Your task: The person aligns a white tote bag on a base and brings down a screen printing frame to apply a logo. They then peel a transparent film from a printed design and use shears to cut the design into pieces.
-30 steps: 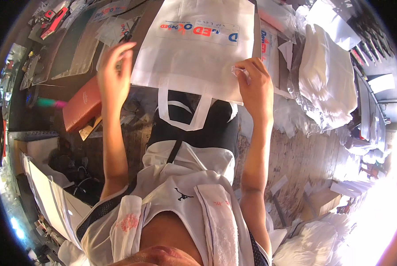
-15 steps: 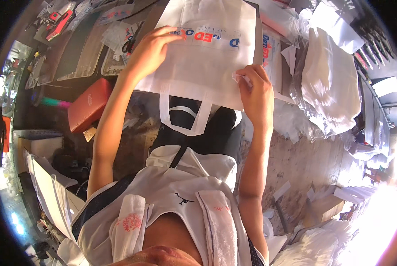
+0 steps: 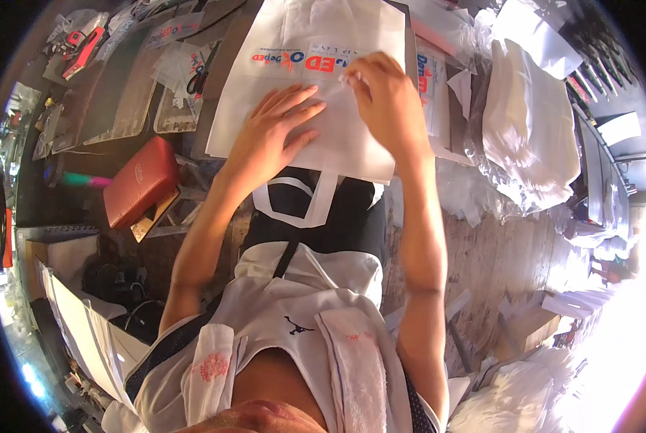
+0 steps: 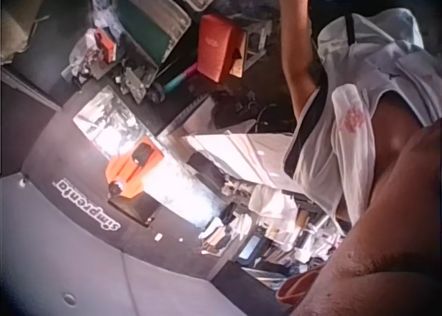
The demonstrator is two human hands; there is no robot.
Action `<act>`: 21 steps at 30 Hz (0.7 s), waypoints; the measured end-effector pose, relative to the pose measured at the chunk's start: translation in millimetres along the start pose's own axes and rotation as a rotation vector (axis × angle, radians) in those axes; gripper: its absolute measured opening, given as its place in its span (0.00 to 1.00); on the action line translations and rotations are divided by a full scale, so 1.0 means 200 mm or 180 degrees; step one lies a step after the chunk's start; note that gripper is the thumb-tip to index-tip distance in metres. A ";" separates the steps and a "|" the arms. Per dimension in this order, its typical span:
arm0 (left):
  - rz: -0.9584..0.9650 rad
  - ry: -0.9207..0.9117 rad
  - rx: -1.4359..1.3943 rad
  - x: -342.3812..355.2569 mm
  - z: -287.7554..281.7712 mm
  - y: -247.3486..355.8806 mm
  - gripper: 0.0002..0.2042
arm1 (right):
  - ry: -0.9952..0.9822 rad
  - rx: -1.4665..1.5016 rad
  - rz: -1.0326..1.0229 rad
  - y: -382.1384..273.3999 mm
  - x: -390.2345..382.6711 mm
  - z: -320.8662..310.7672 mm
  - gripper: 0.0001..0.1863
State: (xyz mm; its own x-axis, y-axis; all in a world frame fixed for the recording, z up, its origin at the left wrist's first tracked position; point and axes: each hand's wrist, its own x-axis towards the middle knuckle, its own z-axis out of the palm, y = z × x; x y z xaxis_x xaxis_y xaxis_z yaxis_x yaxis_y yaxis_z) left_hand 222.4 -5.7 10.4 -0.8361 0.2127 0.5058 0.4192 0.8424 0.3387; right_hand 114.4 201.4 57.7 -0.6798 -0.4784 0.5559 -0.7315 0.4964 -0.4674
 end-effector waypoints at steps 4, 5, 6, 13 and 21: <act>-0.0030 0.0027 -0.0098 -0.03 0.04 -0.03 0.19 | -0.0022 -0.0211 0.0060 0.21 0.24 0.05 0.06; -0.0022 0.0049 -0.0094 -0.02 0.04 -0.03 0.19 | -0.0038 -0.0262 0.0096 0.25 0.28 0.07 0.06; -0.0003 0.0077 -0.0096 -0.01 0.05 -0.03 0.19 | -0.0046 -0.0326 0.0131 0.30 0.31 0.10 0.06; -0.0142 0.0021 -0.0241 -0.03 0.04 -0.03 0.20 | -0.0607 -0.0110 -0.0138 0.10 0.07 0.12 0.07; -0.0072 0.0013 -0.0287 0.00 0.00 -0.02 0.19 | -0.1077 0.1277 0.0908 -0.04 -0.29 -0.25 0.05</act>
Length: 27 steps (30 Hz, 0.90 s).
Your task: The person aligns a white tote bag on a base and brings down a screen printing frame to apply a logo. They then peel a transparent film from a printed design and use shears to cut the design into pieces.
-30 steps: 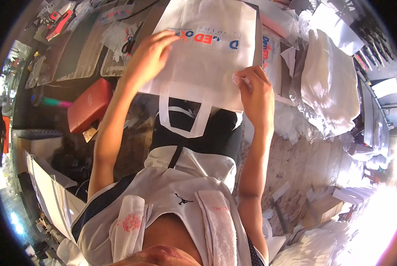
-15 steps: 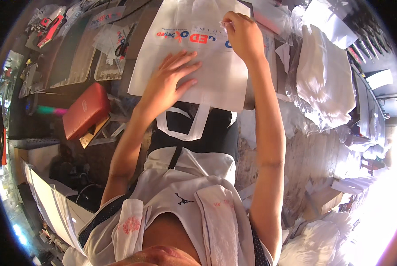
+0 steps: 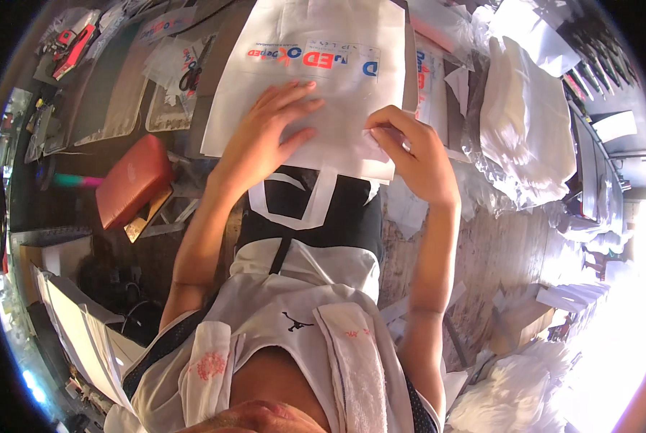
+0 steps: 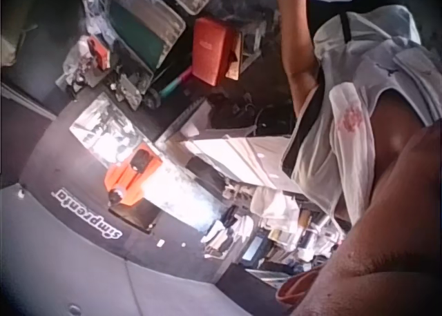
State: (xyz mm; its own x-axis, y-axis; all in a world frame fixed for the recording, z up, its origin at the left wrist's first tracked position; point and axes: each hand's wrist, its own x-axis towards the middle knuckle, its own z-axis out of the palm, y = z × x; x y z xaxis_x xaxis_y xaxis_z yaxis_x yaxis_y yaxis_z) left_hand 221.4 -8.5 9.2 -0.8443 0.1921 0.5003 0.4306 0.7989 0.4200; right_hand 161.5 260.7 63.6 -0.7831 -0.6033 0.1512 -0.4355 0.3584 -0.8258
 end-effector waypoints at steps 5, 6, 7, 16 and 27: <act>-0.0212 -0.0023 0.0274 0.23 0.00 -0.03 0.18 | 0.0637 -0.0209 0.0188 0.07 -0.06 0.12 0.05; -0.0024 0.0294 0.0443 0.27 0.06 -0.05 0.17 | 0.0637 -0.0316 0.0163 0.07 -0.05 0.15 0.05; 0.0163 0.0611 0.0616 0.32 0.12 -0.07 0.17 | 0.0674 -0.0470 0.0047 0.07 -0.05 0.17 0.05; 0.0604 -0.0150 0.0528 0.55 0.14 -0.26 0.11 | 0.0931 -0.0655 -0.0208 0.06 -0.06 0.21 0.04; 0.0498 -0.0158 0.0435 0.65 0.19 -0.24 0.04 | 0.0978 -0.0738 0.0062 0.04 -0.07 0.22 0.06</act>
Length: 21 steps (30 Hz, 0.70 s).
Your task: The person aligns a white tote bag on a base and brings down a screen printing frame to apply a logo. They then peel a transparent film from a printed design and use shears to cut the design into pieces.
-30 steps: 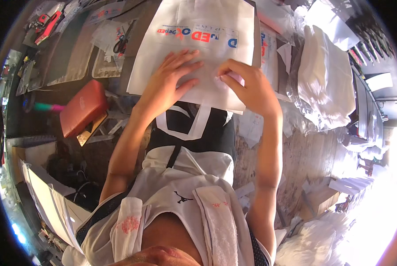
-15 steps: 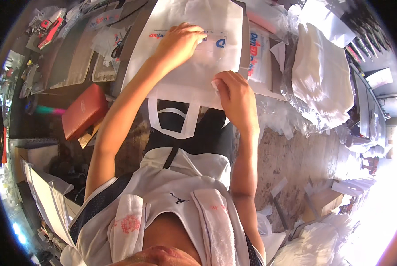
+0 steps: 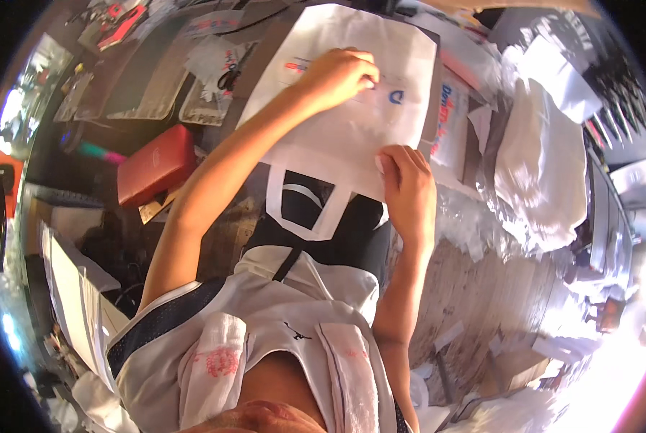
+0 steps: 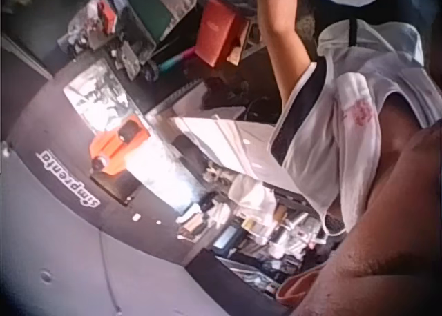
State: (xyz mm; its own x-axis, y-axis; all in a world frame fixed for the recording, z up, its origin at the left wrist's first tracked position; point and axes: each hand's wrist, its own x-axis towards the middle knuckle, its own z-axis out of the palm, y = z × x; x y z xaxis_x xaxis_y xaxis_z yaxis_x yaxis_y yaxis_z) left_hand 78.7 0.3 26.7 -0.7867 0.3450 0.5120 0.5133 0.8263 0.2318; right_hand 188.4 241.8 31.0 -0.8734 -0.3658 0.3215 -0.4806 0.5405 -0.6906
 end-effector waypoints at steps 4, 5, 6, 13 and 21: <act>-0.0174 -0.0206 0.0193 -0.01 -0.03 -0.01 0.04 | -0.0080 -0.0013 -0.0036 0.00 0.02 0.02 0.06; -0.0202 -0.0264 0.0179 -0.01 -0.03 -0.02 0.04 | -0.0084 -0.0038 -0.0057 -0.01 0.02 0.03 0.06; -0.0222 -0.0324 0.0161 -0.01 -0.03 -0.03 0.04 | -0.0093 -0.0038 -0.0047 -0.01 0.02 0.03 0.06; -0.0002 -0.0139 -0.0200 -0.01 -0.03 -0.04 0.05 | -0.0028 -0.0110 0.0057 -0.01 0.02 0.01 0.06; -0.0315 -0.0185 -0.0899 -0.05 -0.06 -0.10 0.05 | 0.0071 -0.0021 -0.0010 -0.01 0.01 0.03 0.05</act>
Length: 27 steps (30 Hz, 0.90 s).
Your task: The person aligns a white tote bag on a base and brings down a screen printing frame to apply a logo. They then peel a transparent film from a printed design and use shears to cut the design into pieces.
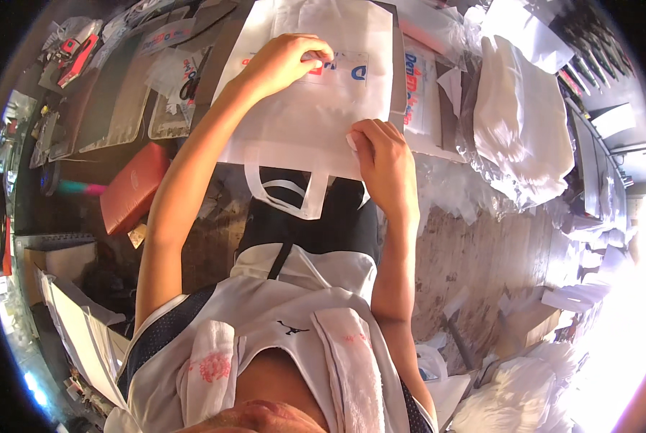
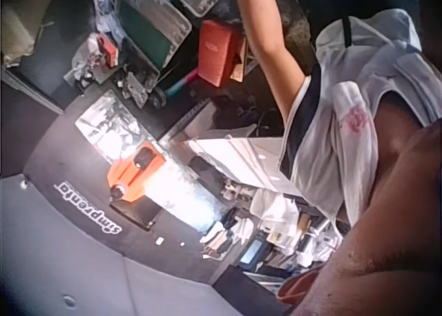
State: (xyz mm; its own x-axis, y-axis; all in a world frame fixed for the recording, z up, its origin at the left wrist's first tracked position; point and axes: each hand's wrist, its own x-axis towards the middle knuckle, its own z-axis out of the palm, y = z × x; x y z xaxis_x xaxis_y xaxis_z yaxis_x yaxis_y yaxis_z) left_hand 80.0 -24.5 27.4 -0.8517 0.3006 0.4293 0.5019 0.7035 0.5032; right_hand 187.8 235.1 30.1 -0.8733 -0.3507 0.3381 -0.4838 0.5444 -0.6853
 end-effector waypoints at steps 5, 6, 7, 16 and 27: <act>0.0401 -0.0053 0.0416 0.03 0.01 0.01 0.05 | 0.0034 0.0117 -0.0084 0.02 -0.01 0.00 0.05; 0.0312 -0.0169 0.0412 0.04 0.01 0.03 0.05 | 0.0035 0.0144 -0.0100 0.03 -0.01 0.01 0.05; 0.0222 -0.0285 0.0409 0.06 0.00 0.05 0.04 | 0.0035 0.0172 -0.0116 0.03 -0.01 0.00 0.05; 0.0906 -0.0735 0.0984 0.14 -0.03 0.06 0.05 | 0.0091 0.0127 -0.0302 0.05 -0.01 0.01 0.06; 0.0344 -0.0650 0.0640 -0.26 -0.16 0.26 0.08 | 0.0113 0.0138 -0.0226 0.06 -0.02 0.00 0.05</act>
State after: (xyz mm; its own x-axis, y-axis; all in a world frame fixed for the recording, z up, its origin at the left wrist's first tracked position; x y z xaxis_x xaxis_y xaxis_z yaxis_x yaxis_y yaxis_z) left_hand 154.6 -23.4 55.5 -0.8179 0.4896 0.3023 0.5687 0.7676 0.2955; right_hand 184.9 242.6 20.6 -0.8387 -0.3596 0.4090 -0.5425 0.4853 -0.6858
